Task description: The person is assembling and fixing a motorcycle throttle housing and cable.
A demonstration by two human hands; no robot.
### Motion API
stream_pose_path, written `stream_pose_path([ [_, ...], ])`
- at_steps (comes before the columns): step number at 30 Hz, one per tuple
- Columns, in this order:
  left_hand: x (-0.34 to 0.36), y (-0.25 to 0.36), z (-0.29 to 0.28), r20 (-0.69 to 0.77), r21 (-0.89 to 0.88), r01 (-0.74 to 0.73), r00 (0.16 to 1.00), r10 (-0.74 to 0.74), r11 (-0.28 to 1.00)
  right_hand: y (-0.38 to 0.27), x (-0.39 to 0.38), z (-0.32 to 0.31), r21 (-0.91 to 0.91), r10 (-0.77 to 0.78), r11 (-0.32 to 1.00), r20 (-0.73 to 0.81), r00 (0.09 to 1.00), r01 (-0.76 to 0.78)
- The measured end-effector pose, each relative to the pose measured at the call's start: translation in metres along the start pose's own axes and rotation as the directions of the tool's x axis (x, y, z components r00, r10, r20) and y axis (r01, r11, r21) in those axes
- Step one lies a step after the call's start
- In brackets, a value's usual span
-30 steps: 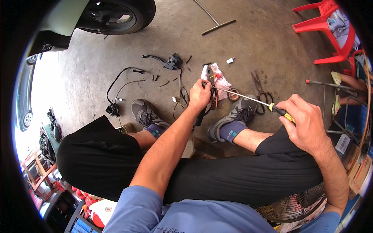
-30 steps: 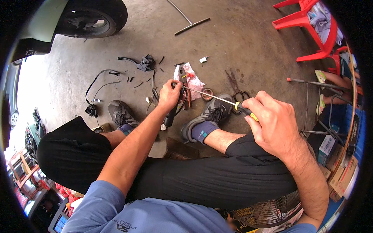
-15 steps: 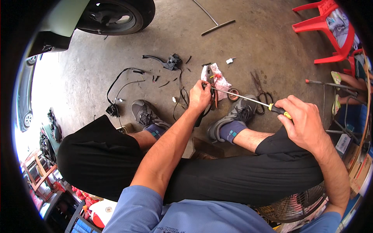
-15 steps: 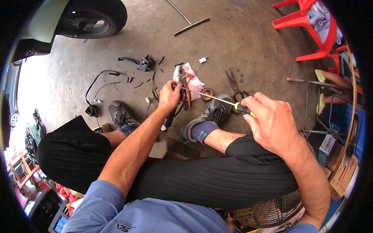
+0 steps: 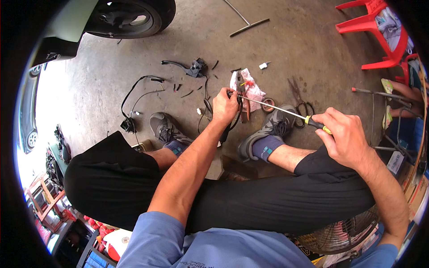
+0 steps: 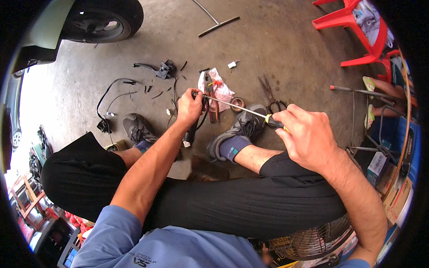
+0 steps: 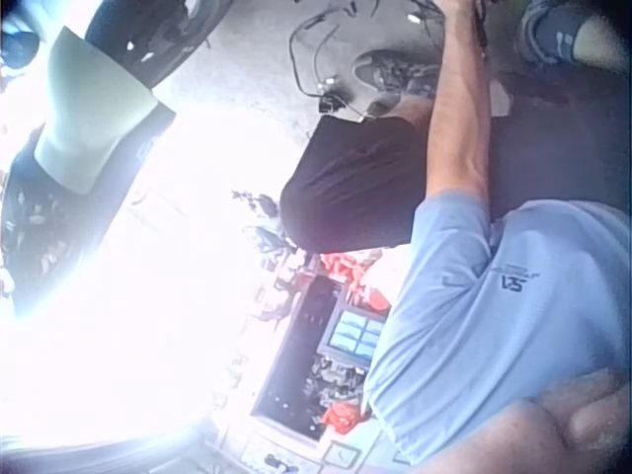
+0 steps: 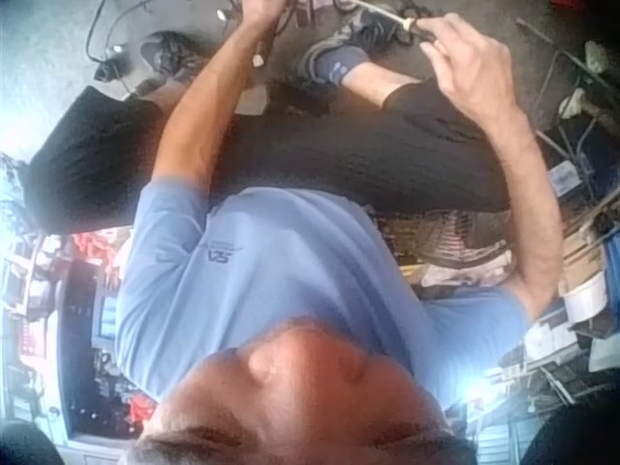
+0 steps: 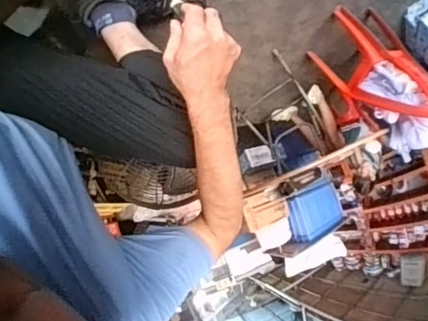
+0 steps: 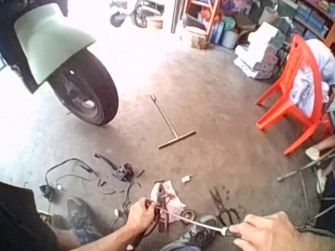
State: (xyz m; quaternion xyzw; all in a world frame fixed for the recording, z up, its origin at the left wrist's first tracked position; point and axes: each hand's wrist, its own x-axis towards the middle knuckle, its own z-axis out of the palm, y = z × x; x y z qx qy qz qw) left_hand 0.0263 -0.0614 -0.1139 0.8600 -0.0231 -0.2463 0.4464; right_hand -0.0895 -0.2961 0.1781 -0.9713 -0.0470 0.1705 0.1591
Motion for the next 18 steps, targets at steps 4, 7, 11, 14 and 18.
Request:
stream_pose_path([
  [4, -0.001, 0.004, -0.002, 0.026, -0.045, 0.105, 0.994, -0.104, 0.993, 0.001, 0.0, 0.002, 0.043, 0.026, 0.999, -0.011, 1.0, -0.025],
  [7, -0.002, 0.005, -0.002, 0.028, -0.046, 0.108, 0.994, -0.107, 0.993, 0.001, -0.001, 0.002, 0.096, 0.053, 0.994, -0.013, 0.998, -0.052],
  [11, -0.001, 0.003, -0.004, 0.023, -0.053, 0.086, 0.996, -0.085, 0.995, 0.001, 0.0, 0.002, 0.122, 0.063, 0.991, -0.02, 0.998, -0.06],
  [14, -0.002, 0.005, -0.005, 0.029, -0.052, 0.092, 0.995, -0.091, 0.994, 0.001, 0.0, 0.001, 0.149, 0.074, 0.986, -0.022, 0.997, -0.07],
  [18, -0.004, 0.011, -0.006, 0.048, -0.07, 0.115, 0.993, -0.112, 0.991, 0.002, -0.001, 0.0, 0.168, 0.098, 0.981, -0.014, 0.995, -0.095],
])
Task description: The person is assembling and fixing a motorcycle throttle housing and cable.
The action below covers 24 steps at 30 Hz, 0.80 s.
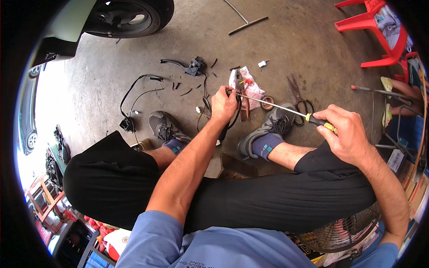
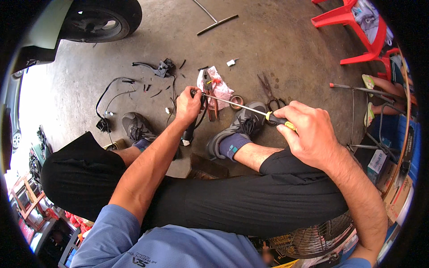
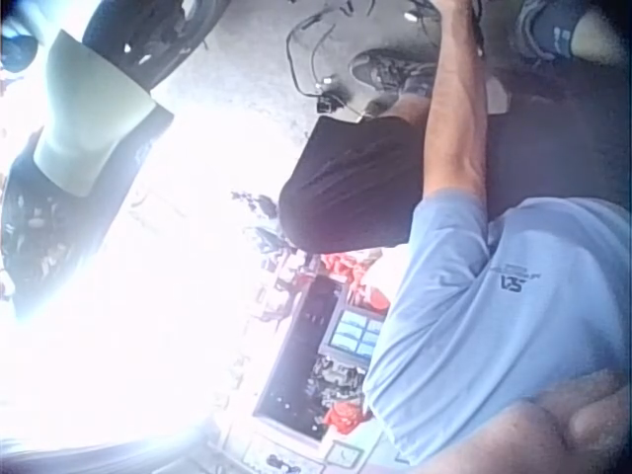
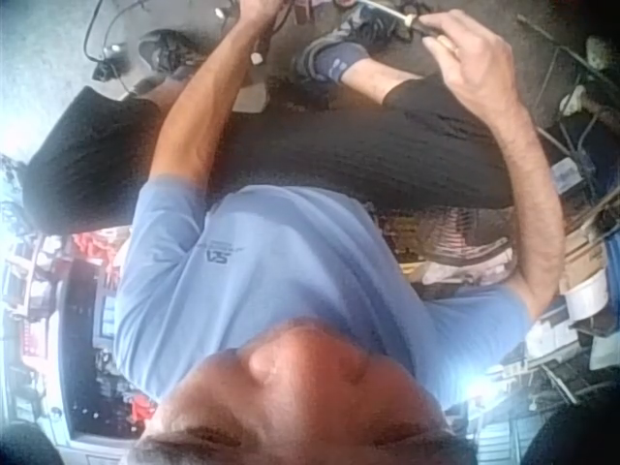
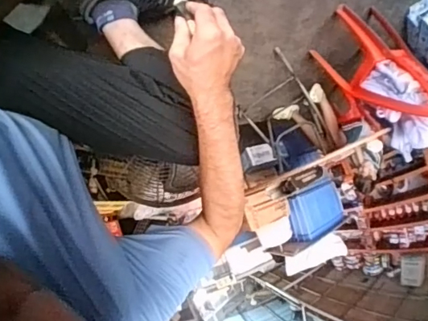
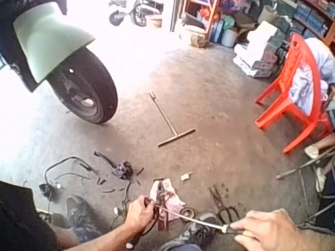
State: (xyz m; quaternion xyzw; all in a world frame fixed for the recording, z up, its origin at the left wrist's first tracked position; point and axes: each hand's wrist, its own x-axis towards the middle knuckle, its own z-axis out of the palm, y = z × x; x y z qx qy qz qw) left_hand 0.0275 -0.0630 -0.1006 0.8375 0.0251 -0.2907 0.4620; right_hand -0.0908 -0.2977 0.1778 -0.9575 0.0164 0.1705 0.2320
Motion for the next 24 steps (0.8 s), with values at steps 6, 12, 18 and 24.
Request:
stream_pose_path([
  [6, 0.0002, -0.0021, -0.0012, -0.01, 0.005, -0.027, 1.0, 0.027, 1.0, -0.0006, 0.0005, -0.0007, 0.027, 0.017, 0.999, 0.007, 1.0, -0.017],
  [12, -0.0011, -0.0008, -0.0003, 0.004, -0.011, -0.013, 1.0, 0.014, 1.0, 0.002, -0.0005, -0.0001, 0.072, 0.042, 0.997, 0.011, 0.999, -0.043],
  [18, 0.0009, -0.0029, -0.0002, -0.012, 0.003, -0.023, 1.0, 0.023, 1.0, 0.0033, 0.001, 0.0007, 0.104, 0.065, 0.992, 0.018, 0.998, -0.067],
  [24, 0.0048, 0.0051, 0.0007, -0.028, 0.067, -0.042, 0.999, 0.044, 0.997, -0.0011, 0.0058, -0.0079, 0.118, 0.1, 0.988, 0.012, 0.995, -0.101],
])
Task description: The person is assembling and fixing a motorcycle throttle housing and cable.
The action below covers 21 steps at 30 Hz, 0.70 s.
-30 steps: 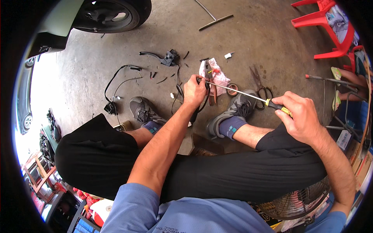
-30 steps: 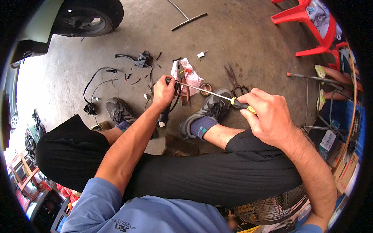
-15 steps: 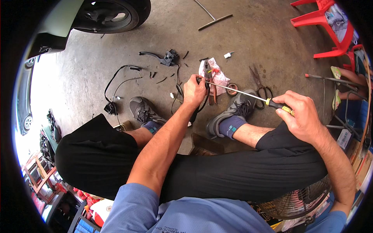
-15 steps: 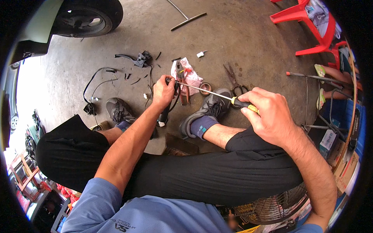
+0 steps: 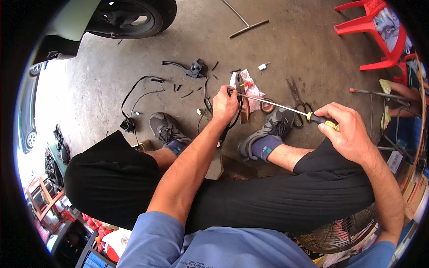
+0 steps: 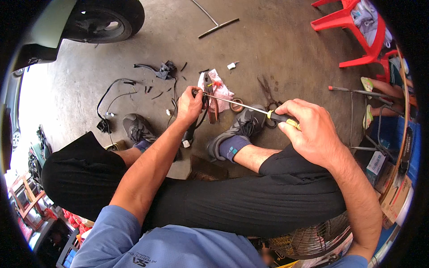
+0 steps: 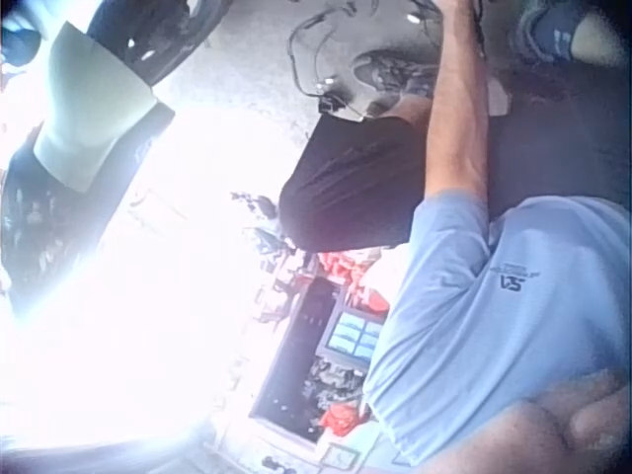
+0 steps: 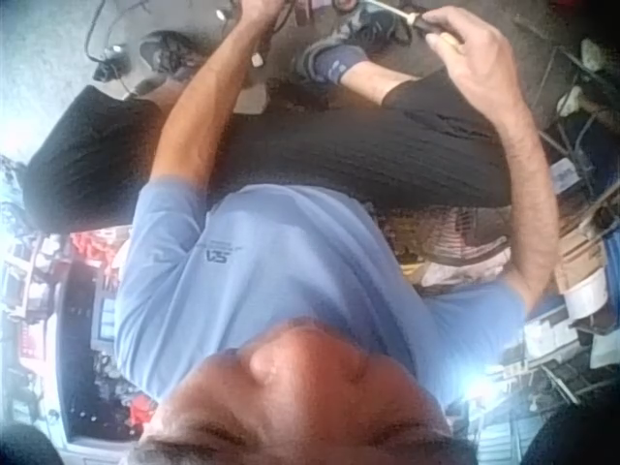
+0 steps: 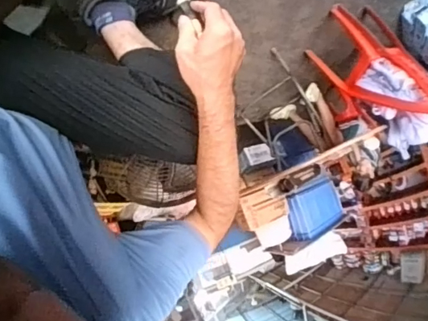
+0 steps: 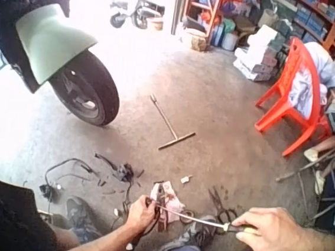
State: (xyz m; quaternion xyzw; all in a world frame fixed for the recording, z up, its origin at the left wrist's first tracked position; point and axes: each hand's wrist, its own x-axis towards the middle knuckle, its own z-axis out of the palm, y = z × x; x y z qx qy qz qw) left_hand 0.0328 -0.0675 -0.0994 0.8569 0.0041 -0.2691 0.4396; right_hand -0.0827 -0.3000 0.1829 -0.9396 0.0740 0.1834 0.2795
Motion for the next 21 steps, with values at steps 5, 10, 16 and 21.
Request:
stream_pose_path([
  [5, 0.026, -0.025, -0.025, -0.197, -0.019, -0.178, 0.966, 0.171, 0.984, -0.016, 0.005, -0.016, -0.005, -0.037, 0.999, -0.027, 0.999, 0.037],
  [10, 0.018, 0.02, -0.056, 0.265, -0.644, 0.207, 0.963, -0.039, 0.737, 0.008, 0.005, -0.029, 0.042, 0.095, 0.995, -0.174, 0.98, -0.089],
  [16, 0.002, 0.044, -0.097, 0.385, -0.81, 0.287, 0.918, 0.094, 0.512, 0.016, 0.008, -0.032, 0.038, 0.12, 0.993, -0.215, 0.969, -0.114],
  [21, -0.015, 0.091, -0.151, 0.297, -0.814, 0.15, 0.938, 0.18, 0.56, 0.01, 0.008, -0.035, 0.052, 0.088, 0.995, -0.173, 0.981, -0.08],
])
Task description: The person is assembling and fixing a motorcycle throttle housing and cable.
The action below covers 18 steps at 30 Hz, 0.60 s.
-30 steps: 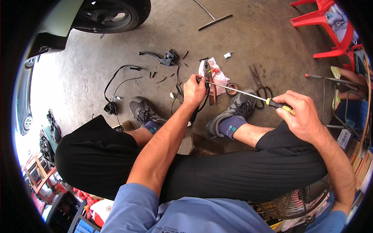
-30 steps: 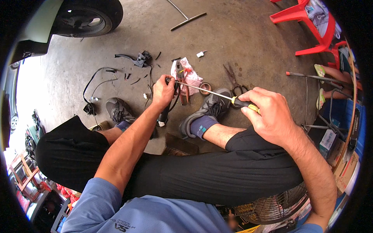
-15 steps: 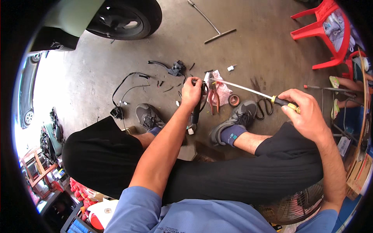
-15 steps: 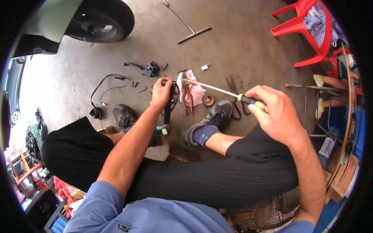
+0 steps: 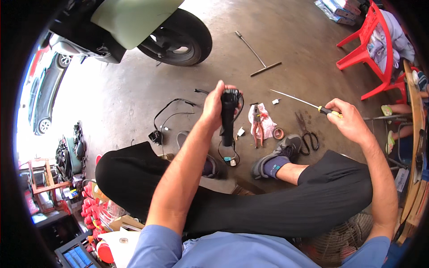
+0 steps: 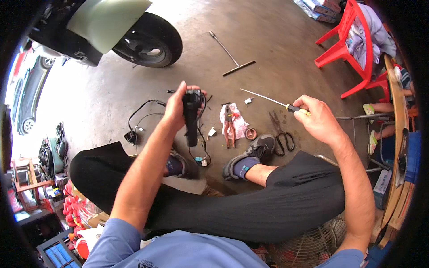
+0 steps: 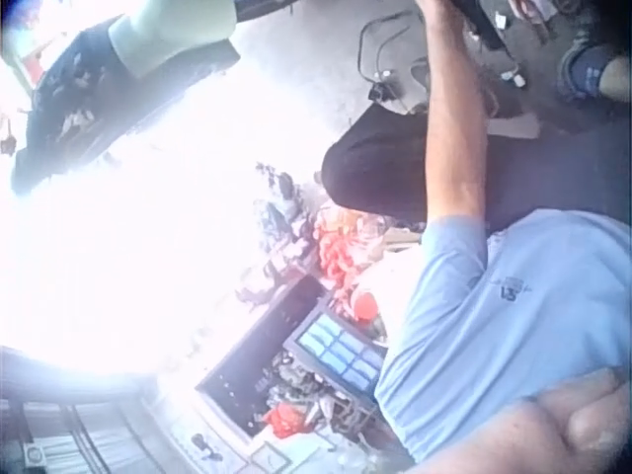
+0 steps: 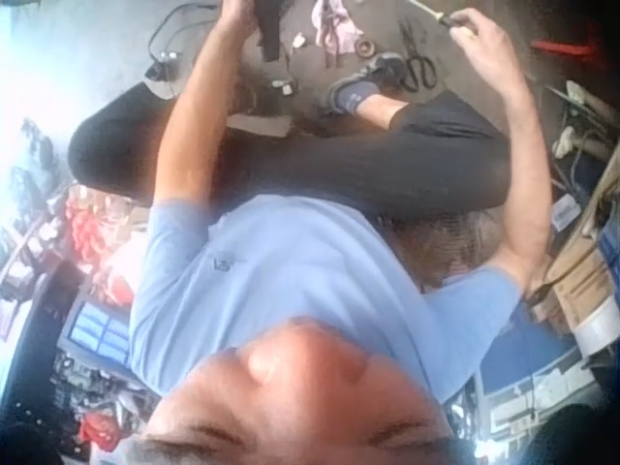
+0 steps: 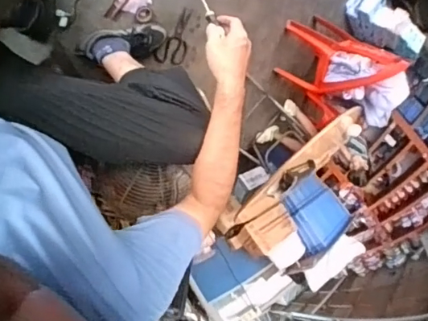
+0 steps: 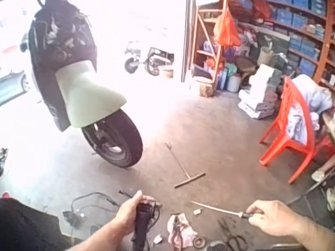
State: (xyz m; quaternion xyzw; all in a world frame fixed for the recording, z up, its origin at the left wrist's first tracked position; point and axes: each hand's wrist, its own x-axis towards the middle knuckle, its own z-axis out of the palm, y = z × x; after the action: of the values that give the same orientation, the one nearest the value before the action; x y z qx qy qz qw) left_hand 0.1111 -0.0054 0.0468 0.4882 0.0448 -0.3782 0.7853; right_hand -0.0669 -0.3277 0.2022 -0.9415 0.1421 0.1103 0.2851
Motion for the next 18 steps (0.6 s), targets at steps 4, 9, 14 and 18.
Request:
stream_pose_path([
  [4, -0.035, 0.078, 0.015, 0.015, 0.089, -0.129, 0.992, 0.128, 0.988, -0.001, 0.004, 0.007, 0.015, 0.015, 1.0, 0.062, 0.998, -0.016],
  [9, -0.093, 0.151, 0.027, 0.068, 0.101, -0.179, 0.983, 0.173, 0.979, 0.009, 0.001, 0.008, 0.04, 0.015, 0.999, 0.089, 0.996, -0.018],
  [14, -0.139, 0.206, -0.004, 0.034, 0.257, -0.353, 0.934, 0.357, 0.899, 0.016, 0.002, 0.009, 0.126, 0.072, 0.988, 0.153, 0.986, -0.091],
  [18, -0.152, 0.243, -0.036, -0.06, 0.13, -0.485, 0.867, 0.495, 0.865, 0.027, 0.005, 0.01, 0.28, 0.152, 0.936, 0.226, 0.962, -0.214],
])
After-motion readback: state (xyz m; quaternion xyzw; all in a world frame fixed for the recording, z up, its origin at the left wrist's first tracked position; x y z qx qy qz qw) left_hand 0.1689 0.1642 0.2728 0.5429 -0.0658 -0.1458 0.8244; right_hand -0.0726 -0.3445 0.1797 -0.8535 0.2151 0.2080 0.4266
